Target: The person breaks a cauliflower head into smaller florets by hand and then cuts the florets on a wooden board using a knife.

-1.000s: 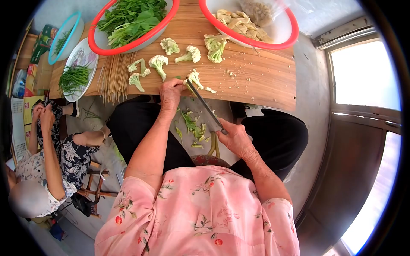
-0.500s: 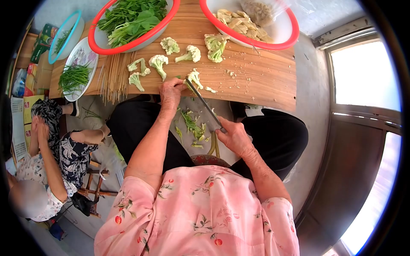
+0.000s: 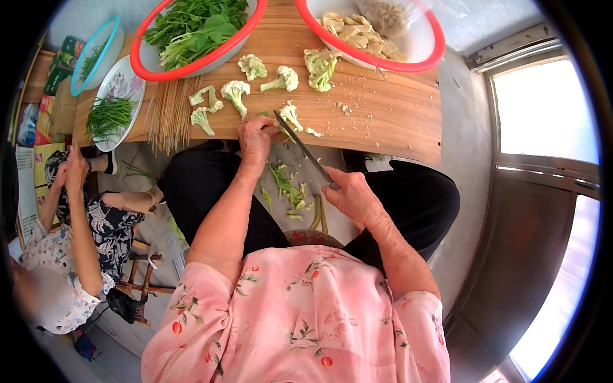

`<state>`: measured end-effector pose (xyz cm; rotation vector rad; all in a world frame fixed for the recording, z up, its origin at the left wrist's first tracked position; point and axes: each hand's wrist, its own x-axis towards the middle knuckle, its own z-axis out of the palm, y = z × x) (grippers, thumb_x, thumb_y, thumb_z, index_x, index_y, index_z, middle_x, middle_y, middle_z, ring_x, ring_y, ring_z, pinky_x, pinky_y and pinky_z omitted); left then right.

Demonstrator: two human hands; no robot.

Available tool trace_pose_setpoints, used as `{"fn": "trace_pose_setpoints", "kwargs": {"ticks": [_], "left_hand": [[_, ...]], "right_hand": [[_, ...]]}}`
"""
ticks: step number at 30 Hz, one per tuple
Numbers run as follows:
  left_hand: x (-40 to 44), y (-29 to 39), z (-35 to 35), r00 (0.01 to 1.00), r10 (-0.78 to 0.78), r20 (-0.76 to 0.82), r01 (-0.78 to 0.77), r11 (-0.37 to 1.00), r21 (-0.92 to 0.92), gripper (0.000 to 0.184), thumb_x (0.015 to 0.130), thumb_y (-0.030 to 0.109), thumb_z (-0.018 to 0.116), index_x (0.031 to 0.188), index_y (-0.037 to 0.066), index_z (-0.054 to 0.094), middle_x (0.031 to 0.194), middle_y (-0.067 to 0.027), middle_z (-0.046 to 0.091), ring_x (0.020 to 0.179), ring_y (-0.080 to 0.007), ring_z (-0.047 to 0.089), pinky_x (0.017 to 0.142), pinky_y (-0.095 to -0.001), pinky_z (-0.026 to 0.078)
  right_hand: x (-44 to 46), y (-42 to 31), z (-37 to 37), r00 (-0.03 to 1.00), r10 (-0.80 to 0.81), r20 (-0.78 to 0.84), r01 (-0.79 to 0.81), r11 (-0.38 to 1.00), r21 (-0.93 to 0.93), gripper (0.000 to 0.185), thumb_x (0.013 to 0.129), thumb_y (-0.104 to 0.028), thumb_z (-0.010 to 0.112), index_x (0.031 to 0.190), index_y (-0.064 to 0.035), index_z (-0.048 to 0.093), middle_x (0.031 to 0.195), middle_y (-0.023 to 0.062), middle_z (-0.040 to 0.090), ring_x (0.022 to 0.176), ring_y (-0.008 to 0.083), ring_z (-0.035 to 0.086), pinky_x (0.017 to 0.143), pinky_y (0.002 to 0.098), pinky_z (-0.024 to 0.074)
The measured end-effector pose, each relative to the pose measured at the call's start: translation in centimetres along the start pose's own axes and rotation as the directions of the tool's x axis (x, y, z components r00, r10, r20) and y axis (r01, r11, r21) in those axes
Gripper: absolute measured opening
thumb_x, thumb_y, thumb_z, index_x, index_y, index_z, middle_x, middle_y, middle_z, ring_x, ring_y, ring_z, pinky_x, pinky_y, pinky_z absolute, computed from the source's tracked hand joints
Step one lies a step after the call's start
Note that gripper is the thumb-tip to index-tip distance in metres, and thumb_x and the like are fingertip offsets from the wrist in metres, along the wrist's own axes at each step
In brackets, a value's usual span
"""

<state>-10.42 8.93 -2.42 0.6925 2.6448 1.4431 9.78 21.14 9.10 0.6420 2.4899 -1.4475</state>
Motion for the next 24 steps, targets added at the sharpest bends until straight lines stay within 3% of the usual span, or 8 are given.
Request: {"fn": "trace_pose_setpoints", "kwargs": {"ticks": [6,8,18,21,24], "left_hand": [[0.2,0.3,-0.3,0.999,0.032,0.003,-0.032,0.999,-0.025,0.018,0.062,-0.006,0.072,0.079,-0.001,0.066,0.075,-0.0168,0.065,0.071,-0.0278,0.065,0.064,-0.0331,0.049],[0.1,1.0,-0.6,0.998,-0.054,0.044,0.058,0.993,-0.100,0.017,0.063,-0.007,0.069,0.079,-0.001,0.066,0.076,-0.0173,0.065,0.071,-0.0282,0.065,0.064,-0.0333,0.049],[0.2,0.5,-0.4,0.999,-0.023,0.034,0.025,0.998,-0.065,0.016,0.067,-0.011,0.061,0.079,-0.003,0.065,0.077,-0.0183,0.065,0.070,-0.0273,0.066,0.064,-0.0321,0.050],[0.1,0.0,0.1,0.997,-0.062,0.043,0.068,0.986,-0.150,0.016,0.067,-0.012,0.060,0.079,-0.003,0.065,0.077,-0.0184,0.065,0.070,-0.0270,0.067,0.064,-0.0316,0.051],[0.0,0.0,0.1,0.999,-0.029,0.040,0.035,0.986,-0.164,0.021,0.072,-0.011,0.049,0.080,-0.001,0.065,0.074,-0.0157,0.065,0.068,-0.0256,0.067,0.063,-0.0328,0.051]], "right_hand": [[0.7,0.1,-0.1,0.999,-0.036,-0.007,0.035,0.998,-0.048,0.042,0.078,-0.012,0.063,0.118,-0.0022,0.057,0.077,0.0252,0.062,0.074,0.0395,0.062,0.066,0.0396,0.0509],[0.8,0.0,-0.1,0.999,-0.051,-0.004,0.050,0.997,-0.055,0.042,0.078,-0.012,0.062,0.118,-0.0022,0.057,0.077,0.0255,0.061,0.074,0.0397,0.062,0.066,0.0401,0.0505],[1.5,-0.5,-0.5,0.999,-0.039,0.034,0.041,0.997,-0.065,0.039,0.078,-0.011,0.061,0.116,-0.0025,0.058,0.076,0.0247,0.061,0.072,0.0394,0.061,0.066,0.0398,0.0501],[1.7,-0.5,-1.1,0.998,-0.010,0.069,0.016,0.997,-0.079,0.038,0.078,-0.012,0.061,0.115,-0.0023,0.058,0.076,0.0244,0.061,0.072,0.0391,0.061,0.066,0.0394,0.0502],[1.6,-0.5,-1.2,0.997,-0.013,0.081,0.020,0.996,-0.090,0.037,0.078,-0.012,0.061,0.113,-0.0017,0.059,0.075,0.0243,0.061,0.072,0.0389,0.061,0.066,0.0397,0.0495]]}}
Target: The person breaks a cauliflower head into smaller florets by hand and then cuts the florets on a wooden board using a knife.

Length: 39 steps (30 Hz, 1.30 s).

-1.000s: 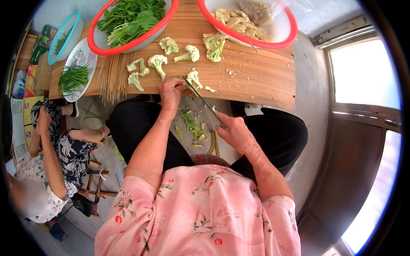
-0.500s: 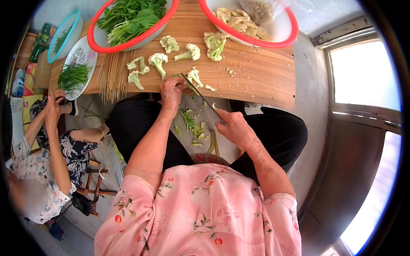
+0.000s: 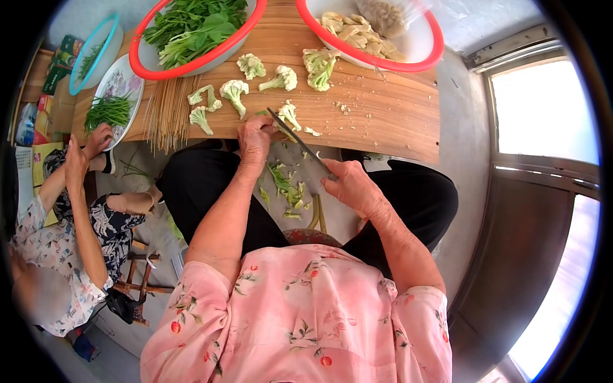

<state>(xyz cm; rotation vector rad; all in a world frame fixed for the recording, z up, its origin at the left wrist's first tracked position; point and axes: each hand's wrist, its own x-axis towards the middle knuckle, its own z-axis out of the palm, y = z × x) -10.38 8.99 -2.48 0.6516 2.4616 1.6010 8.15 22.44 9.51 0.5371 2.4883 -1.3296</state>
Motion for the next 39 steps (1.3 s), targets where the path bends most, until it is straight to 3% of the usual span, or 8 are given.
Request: {"fn": "trace_pose_setpoints", "kwargs": {"ticks": [8,10,11,17,19,27,29,39], "left_hand": [[-0.3,1.0,-0.3,0.999,0.033,-0.020,-0.031,0.996,0.086,0.021,0.072,-0.011,0.047,0.080,-0.002,0.064,0.076,-0.0151,0.065,0.066,-0.0238,0.068,0.063,-0.0308,0.052],[-0.2,0.7,-0.2,0.999,0.034,-0.023,-0.032,0.998,0.061,0.021,0.072,-0.011,0.047,0.079,-0.002,0.064,0.076,-0.0150,0.066,0.066,-0.0239,0.068,0.062,-0.0309,0.052],[-0.3,0.6,-0.1,0.999,0.038,-0.030,-0.037,0.999,0.038,0.021,0.072,-0.011,0.047,0.079,-0.002,0.064,0.077,-0.0150,0.066,0.066,-0.0239,0.068,0.062,-0.0309,0.052],[-0.3,1.1,-0.4,1.000,0.024,-0.019,-0.022,0.994,0.111,0.019,0.073,-0.009,0.049,0.079,-0.001,0.065,0.076,-0.0164,0.066,0.065,-0.0247,0.068,0.062,-0.0318,0.053],[-0.3,0.6,-0.3,1.000,0.013,-0.019,-0.011,0.993,0.116,0.019,0.073,-0.008,0.049,0.080,-0.001,0.065,0.076,-0.0169,0.066,0.065,-0.0251,0.068,0.062,-0.0323,0.052],[-0.4,0.7,-0.6,0.995,0.100,0.011,-0.100,0.964,0.247,0.013,0.073,-0.004,0.058,0.082,0.001,0.066,0.079,-0.0156,0.066,0.070,-0.0276,0.066,0.063,-0.0351,0.050],[-0.7,1.3,-0.8,0.996,-0.087,0.020,0.085,0.994,0.074,0.012,0.070,-0.002,0.065,0.081,0.001,0.065,0.080,-0.0138,0.066,0.073,-0.0288,0.064,0.066,-0.0356,0.048],[0.0,1.7,-1.1,0.995,-0.096,0.031,0.092,0.991,0.098,0.027,0.072,-0.004,0.064,0.099,0.001,0.061,0.083,-0.0125,0.063,0.073,-0.0220,0.060,0.069,-0.0313,0.048]], "right_hand": [[0.2,0.0,-0.4,1.000,-0.018,-0.007,0.018,0.999,0.046,0.034,0.077,-0.012,0.061,0.109,-0.0003,0.061,0.075,0.0243,0.060,0.069,0.0391,0.058,0.066,0.0402,0.0483],[0.5,0.6,-0.2,0.991,-0.130,-0.042,0.131,0.991,0.026,0.035,0.079,-0.010,0.059,0.113,-0.0014,0.059,0.058,0.0122,0.056,0.051,0.0187,0.055,0.054,0.0327,0.0470],[0.5,0.8,-0.2,0.990,-0.133,-0.046,0.134,0.991,0.025,0.035,0.079,-0.010,0.059,0.113,-0.0014,0.059,0.058,0.0122,0.056,0.051,0.0187,0.055,0.054,0.0327,0.0470],[1.7,0.5,0.1,0.995,-0.096,-0.032,0.097,0.995,0.030,0.038,0.078,-0.010,0.059,0.115,-0.0022,0.059,0.060,0.0136,0.057,0.052,0.0204,0.057,0.055,0.0329,0.0490],[1.7,0.2,0.1,1.000,-0.012,-0.005,0.012,1.000,-0.014,0.036,0.075,-0.013,0.061,0.109,-0.0008,0.061,0.081,0.0250,0.062,0.077,0.0402,0.060,0.069,0.0415,0.0496],[3.3,1.3,2.8,0.990,-0.081,-0.115,0.073,0.995,-0.074,0.034,0.076,-0.016,0.062,0.108,-0.0037,0.059,0.076,0.0214,0.063,0.076,0.0388,0.061,0.068,0.0452,0.0508],[2.9,1.6,3.7,0.977,-0.156,-0.147,0.119,0.964,-0.237,0.035,0.078,-0.019,0.062,0.110,-0.0063,0.056,0.076,0.0189,0.063,0.074,0.0373,0.061,0.067,0.0466,0.0503],[0.2,0.5,1.9,0.901,-0.237,-0.364,0.243,0.969,-0.030,0.043,0.078,-0.014,0.064,0.118,-0.0026,0.053,0.087,0.0212,0.062,0.077,0.0394,0.060,0.065,0.0441,0.0487]]}}
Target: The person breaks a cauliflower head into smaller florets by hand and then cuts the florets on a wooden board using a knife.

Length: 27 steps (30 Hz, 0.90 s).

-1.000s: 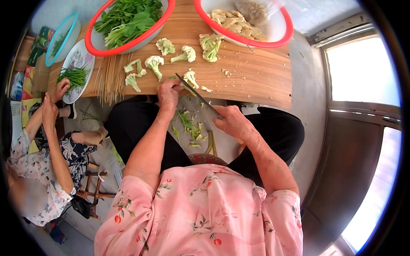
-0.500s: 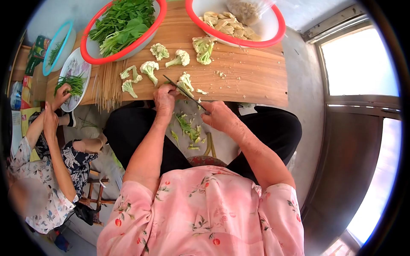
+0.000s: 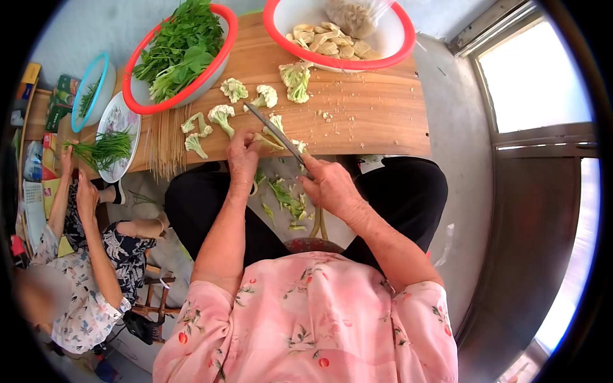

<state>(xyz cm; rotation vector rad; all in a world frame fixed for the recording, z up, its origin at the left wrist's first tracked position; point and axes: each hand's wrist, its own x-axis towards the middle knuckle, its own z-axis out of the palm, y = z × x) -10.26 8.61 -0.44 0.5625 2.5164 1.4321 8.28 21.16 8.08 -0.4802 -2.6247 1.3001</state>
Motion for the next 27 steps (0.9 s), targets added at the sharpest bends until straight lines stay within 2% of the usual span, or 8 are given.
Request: {"fn": "trace_pose_setpoints", "kwargs": {"ticks": [2,9,11,12,15,18,23,27], "left_hand": [[0.9,0.6,0.2,0.966,0.254,0.055,-0.260,0.956,0.139,0.034,0.071,0.000,0.066,0.103,0.007,0.059,0.090,-0.0141,0.059,0.082,-0.0333,0.060,0.073,-0.0413,0.047],[2.2,3.9,0.7,0.935,0.130,0.329,-0.282,0.835,0.472,0.061,0.072,-0.007,0.059,0.127,0.017,0.050,0.131,-0.0107,0.044,0.102,-0.0335,0.054,0.086,-0.0410,0.046],[2.1,4.6,0.8,0.881,0.158,0.446,-0.428,0.667,0.610,0.070,0.070,-0.007,0.060,0.132,0.022,0.046,0.140,-0.0089,0.035,0.101,-0.0338,0.054,0.086,-0.0414,0.047],[2.3,4.6,0.8,0.882,0.155,0.446,-0.427,0.663,0.615,0.070,0.070,-0.007,0.060,0.132,0.022,0.046,0.140,-0.0089,0.035,0.101,-0.0338,0.054,0.086,-0.0414,0.047],[2.6,4.6,1.0,0.815,0.115,0.568,-0.512,0.601,0.613,0.075,0.066,-0.008,0.062,0.133,0.021,0.044,0.139,-0.0064,0.036,0.101,-0.0346,0.054,0.085,-0.0428,0.047],[2.9,4.2,1.0,0.810,0.149,0.567,-0.523,0.623,0.583,0.083,0.063,-0.011,0.063,0.137,0.020,0.040,0.137,-0.0048,0.039,0.102,-0.0331,0.054,0.084,-0.0431,0.048],[2.3,4.2,0.8,0.779,0.280,0.561,-0.588,0.635,0.500,0.067,0.063,-0.012,0.064,0.123,0.015,0.049,0.127,-0.0067,0.046,0.101,-0.0328,0.054,0.081,-0.0434,0.049],[2.1,4.4,1.0,0.786,0.201,0.585,-0.577,0.580,0.575,0.057,0.064,-0.010,0.065,0.114,0.013,0.052,0.126,-0.0068,0.046,0.101,-0.0334,0.054,0.081,-0.0431,0.050]], "right_hand": [[-0.2,-0.9,-2.8,0.998,0.054,-0.010,-0.055,0.998,-0.030,0.044,0.077,-0.011,0.064,0.118,-0.0006,0.053,0.085,0.0228,0.062,0.076,0.0404,0.060,0.065,0.0429,0.0487],[-1.8,-0.1,-7.8,0.972,0.183,-0.151,-0.187,0.982,-0.018,0.040,0.077,-0.008,0.066,0.115,0.0010,0.056,0.071,0.0220,0.061,0.065,0.0355,0.062,0.061,0.0366,0.0494],[-1.8,0.6,-7.9,0.951,0.256,-0.175,-0.252,0.967,0.045,0.039,0.078,-0.008,0.066,0.115,0.0008,0.056,0.069,0.0210,0.060,0.060,0.0304,0.063,0.059,0.0350,0.0492],[-1.6,1.1,-7.5,0.955,0.195,-0.222,-0.180,0.980,0.085,0.039,0.078,-0.008,0.066,0.115,0.0006,0.056,0.068,0.0195,0.059,0.052,0.0244,0.060,0.056,0.0325,0.0482],[-1.5,0.9,-7.2,0.930,0.326,-0.171,-0.308,0.944,0.122,0.040,0.078,-0.007,0.066,0.117,0.0003,0.056,0.068,0.0180,0.059,0.053,0.0214,0.058,0.057,0.0302,0.0476],[-1.5,1.2,-6.6,0.941,0.290,-0.175,-0.262,0.951,0.165,0.041,0.078,-0.008,0.066,0.118,0.0002,0.056,0.067,0.0165,0.058,0.055,0.0203,0.057,0.058,0.0293,0.0471],[-1.8,2.0,-5.8,0.953,0.257,-0.160,-0.241,0.964,0.113,0.041,0.078,-0.009,0.066,0.118,-0.0009,0.056,0.065,0.0164,0.057,0.058,0.0214,0.057,0.060,0.0306,0.0472],[-1.8,2.1,-5.4,0.955,0.278,-0.101,-0.272,0.959,0.075,0.041,0.078,-0.010,0.066,0.117,-0.0015,0.056,0.065,0.0177,0.057,0.055,0.0218,0.057,0.058,0.0318,0.0470]]}}
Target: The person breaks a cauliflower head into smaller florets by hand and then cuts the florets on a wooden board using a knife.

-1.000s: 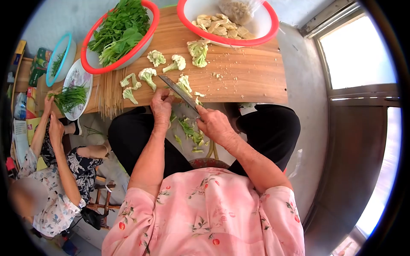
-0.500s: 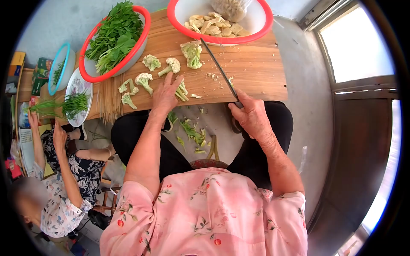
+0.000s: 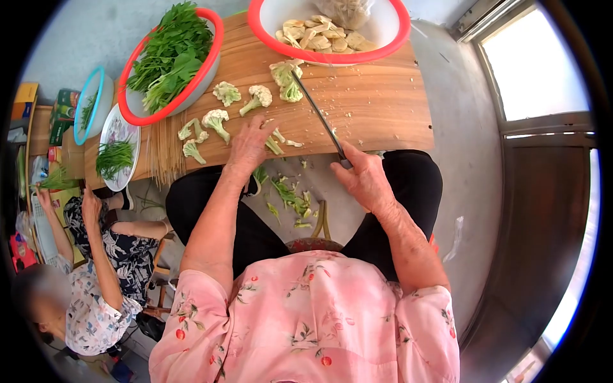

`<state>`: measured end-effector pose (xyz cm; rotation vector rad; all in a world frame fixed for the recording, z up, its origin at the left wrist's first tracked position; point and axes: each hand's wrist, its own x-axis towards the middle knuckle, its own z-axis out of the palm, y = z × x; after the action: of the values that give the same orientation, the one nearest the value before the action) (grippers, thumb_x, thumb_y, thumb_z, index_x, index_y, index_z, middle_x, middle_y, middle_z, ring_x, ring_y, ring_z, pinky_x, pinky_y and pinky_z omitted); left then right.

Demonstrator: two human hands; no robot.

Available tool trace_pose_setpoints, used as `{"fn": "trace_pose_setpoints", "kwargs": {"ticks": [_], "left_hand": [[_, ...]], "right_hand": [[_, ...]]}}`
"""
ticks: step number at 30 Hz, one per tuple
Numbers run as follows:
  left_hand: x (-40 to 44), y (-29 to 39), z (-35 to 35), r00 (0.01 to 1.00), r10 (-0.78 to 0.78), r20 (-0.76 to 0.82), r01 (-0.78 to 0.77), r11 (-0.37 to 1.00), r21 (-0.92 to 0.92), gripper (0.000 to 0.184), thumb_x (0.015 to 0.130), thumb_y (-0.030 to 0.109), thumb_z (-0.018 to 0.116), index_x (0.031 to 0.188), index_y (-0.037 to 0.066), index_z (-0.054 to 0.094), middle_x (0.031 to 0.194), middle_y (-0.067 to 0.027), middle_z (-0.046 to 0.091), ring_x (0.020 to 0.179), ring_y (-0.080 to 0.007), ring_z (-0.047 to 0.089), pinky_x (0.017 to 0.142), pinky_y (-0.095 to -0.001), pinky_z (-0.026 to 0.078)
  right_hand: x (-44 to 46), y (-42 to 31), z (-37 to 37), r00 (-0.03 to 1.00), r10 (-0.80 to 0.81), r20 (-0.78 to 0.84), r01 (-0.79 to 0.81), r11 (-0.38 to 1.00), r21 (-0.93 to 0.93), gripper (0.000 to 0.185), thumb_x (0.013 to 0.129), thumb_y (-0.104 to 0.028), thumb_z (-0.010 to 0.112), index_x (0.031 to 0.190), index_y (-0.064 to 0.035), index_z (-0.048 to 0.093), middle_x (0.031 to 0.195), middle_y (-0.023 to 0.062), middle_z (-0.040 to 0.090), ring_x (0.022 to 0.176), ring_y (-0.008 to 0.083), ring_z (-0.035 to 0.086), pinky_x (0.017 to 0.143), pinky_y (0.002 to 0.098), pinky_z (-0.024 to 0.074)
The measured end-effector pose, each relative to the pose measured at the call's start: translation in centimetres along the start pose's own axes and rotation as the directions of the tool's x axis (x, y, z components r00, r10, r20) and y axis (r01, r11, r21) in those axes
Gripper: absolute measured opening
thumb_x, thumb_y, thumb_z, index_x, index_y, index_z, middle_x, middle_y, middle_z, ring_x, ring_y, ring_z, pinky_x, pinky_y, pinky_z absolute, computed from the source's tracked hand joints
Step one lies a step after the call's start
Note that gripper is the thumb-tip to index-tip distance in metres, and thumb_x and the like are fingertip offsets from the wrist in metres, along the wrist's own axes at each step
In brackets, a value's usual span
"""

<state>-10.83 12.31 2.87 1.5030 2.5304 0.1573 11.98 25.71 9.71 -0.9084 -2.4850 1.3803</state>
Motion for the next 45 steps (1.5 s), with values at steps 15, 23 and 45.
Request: {"fn": "trace_pose_setpoints", "kwargs": {"ticks": [15,23,45], "left_hand": [[-1.4,-1.8,1.4,0.970,-0.078,-0.230,0.010,0.959,-0.284,0.033,0.071,-0.001,0.059,0.101,0.012,0.065,0.108,-0.0101,0.055,0.093,-0.0321,0.060,0.074,-0.0431,0.052],[-3.3,-3.2,3.1,0.909,-0.271,-0.316,0.059,0.835,-0.546,0.043,0.073,0.003,0.065,0.116,0.009,0.058,0.110,-0.0138,0.053,0.096,-0.0343,0.057,0.081,-0.0398,0.048],[-1.5,-2.1,3.0,0.656,-0.591,-0.469,-0.024,0.605,-0.796,0.021,0.072,0.011,0.071,0.089,0.006,0.061,0.095,-0.0101,0.050,0.089,-0.0244,0.053,0.077,-0.0363,0.046]], "right_hand": [[0.4,1.1,1.5,0.994,0.106,-0.021,-0.104,0.993,0.060,0.036,0.081,-0.010,0.064,0.116,-0.0024,0.060,0.053,0.0029,0.051,0.047,0.0065,0.047,0.048,0.0242,0.0421],[1.1,1.6,1.7,0.995,0.103,-0.003,-0.102,0.993,0.052,0.034,0.081,-0.011,0.065,0.112,0.0014,0.059,0.057,0.0033,0.052,0.049,0.0086,0.051,0.048,0.0257,0.0435],[2.0,1.4,2.5,0.985,0.171,0.005,-0.171,0.984,0.046,0.024,0.081,-0.014,0.066,0.095,0.0042,0.060,0.057,0.0053,0.054,0.048,0.0104,0.053,0.048,0.0268,0.0445]]}}
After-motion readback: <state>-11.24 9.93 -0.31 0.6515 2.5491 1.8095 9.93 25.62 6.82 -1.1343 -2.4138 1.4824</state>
